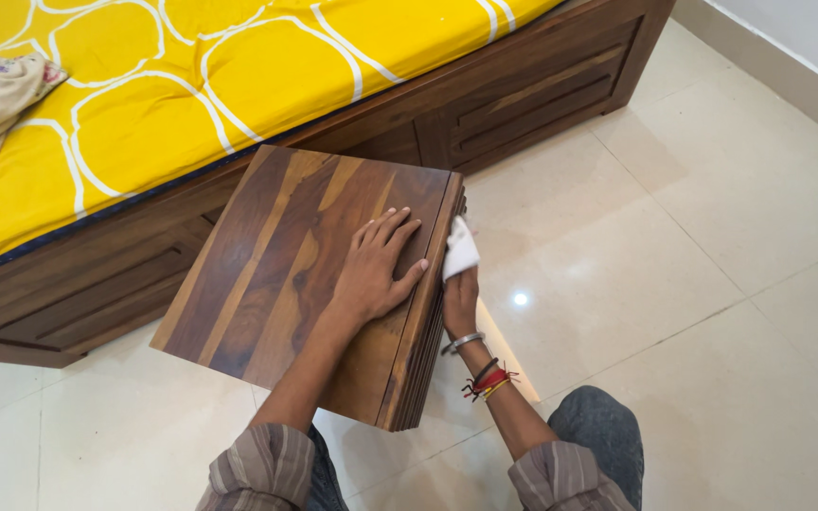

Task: The person wipes the surfaces of a small wooden box with a white cloth. They clean the top, sides, and edges, then open a small door on the box and wipe its interior before closing it.

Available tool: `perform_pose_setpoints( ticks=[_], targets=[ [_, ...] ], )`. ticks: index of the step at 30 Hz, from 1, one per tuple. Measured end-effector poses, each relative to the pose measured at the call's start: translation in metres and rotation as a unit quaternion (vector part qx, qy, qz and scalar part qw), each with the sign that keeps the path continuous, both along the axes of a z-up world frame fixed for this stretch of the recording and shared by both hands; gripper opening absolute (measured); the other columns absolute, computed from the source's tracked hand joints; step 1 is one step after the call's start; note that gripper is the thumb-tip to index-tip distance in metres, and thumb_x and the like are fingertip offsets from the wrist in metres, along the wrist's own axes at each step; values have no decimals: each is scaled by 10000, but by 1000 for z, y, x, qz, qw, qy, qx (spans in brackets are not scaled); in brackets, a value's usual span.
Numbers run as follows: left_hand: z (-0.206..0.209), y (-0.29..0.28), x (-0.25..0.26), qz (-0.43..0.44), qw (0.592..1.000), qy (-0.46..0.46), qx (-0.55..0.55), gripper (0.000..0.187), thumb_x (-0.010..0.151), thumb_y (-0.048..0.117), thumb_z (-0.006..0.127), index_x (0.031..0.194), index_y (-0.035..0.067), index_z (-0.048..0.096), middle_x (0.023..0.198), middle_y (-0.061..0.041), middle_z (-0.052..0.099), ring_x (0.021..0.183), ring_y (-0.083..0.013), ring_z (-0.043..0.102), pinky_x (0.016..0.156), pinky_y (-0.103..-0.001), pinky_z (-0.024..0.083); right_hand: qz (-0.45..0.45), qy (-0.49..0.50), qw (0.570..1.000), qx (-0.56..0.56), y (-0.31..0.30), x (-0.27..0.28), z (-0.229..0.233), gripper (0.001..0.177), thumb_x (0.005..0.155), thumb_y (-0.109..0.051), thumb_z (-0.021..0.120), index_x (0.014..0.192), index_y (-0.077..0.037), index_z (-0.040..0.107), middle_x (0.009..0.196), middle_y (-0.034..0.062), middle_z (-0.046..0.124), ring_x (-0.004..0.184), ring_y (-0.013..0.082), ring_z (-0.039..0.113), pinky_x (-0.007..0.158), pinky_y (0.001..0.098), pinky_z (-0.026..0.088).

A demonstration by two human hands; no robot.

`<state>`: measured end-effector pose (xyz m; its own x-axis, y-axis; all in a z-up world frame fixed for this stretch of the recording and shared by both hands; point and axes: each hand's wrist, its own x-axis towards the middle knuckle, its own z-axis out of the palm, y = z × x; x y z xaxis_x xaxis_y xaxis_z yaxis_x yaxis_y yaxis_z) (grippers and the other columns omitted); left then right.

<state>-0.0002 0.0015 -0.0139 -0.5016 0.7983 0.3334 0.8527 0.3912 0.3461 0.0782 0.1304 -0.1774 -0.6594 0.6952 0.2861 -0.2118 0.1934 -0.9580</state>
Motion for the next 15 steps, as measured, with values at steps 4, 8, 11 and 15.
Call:
perform_pose_setpoints(
  ticks=[4,8,11,15],
  targets=[
    [4,1,1,6,1000,2,-14,617,942,451,586,1443,95,534,1573,-134,445,1514,-310,325,1247,-499,216,72,-12,986,-149,1,7,-52,658,1077,-487,341,1605,-110,233,1628,110,359,1463,251,414,1160,393,383],
    [4,2,1,11,1000,1,-25,621,933,451,585,1445,104,528,1571,-127,441,1507,-303,321,1241,-500,210,90,-122,925,-349,-12,17,-34,705,998,-525,330,1596,-158,258,1528,96,472,1336,266,538,1028,447,470],
    [5,1,1,9,1000,-1,-19,624,933,453,584,1446,102,528,1569,-129,442,1507,-303,321,1241,-501,210,79,-46,953,-290,-12,20,0,672,1021,-462,381,1589,-119,278,1562,94,425,1403,248,475,1117,408,436],
    [4,1,2,11,1000,-5,-12,630,927,458,585,1441,97,537,1573,-129,448,1509,-304,330,1240,-494,221,80,18,989,-123,-10,32,28,589,1097,-381,362,1581,-44,348,1620,142,397,1500,272,375,1222,396,309]
  ],
)
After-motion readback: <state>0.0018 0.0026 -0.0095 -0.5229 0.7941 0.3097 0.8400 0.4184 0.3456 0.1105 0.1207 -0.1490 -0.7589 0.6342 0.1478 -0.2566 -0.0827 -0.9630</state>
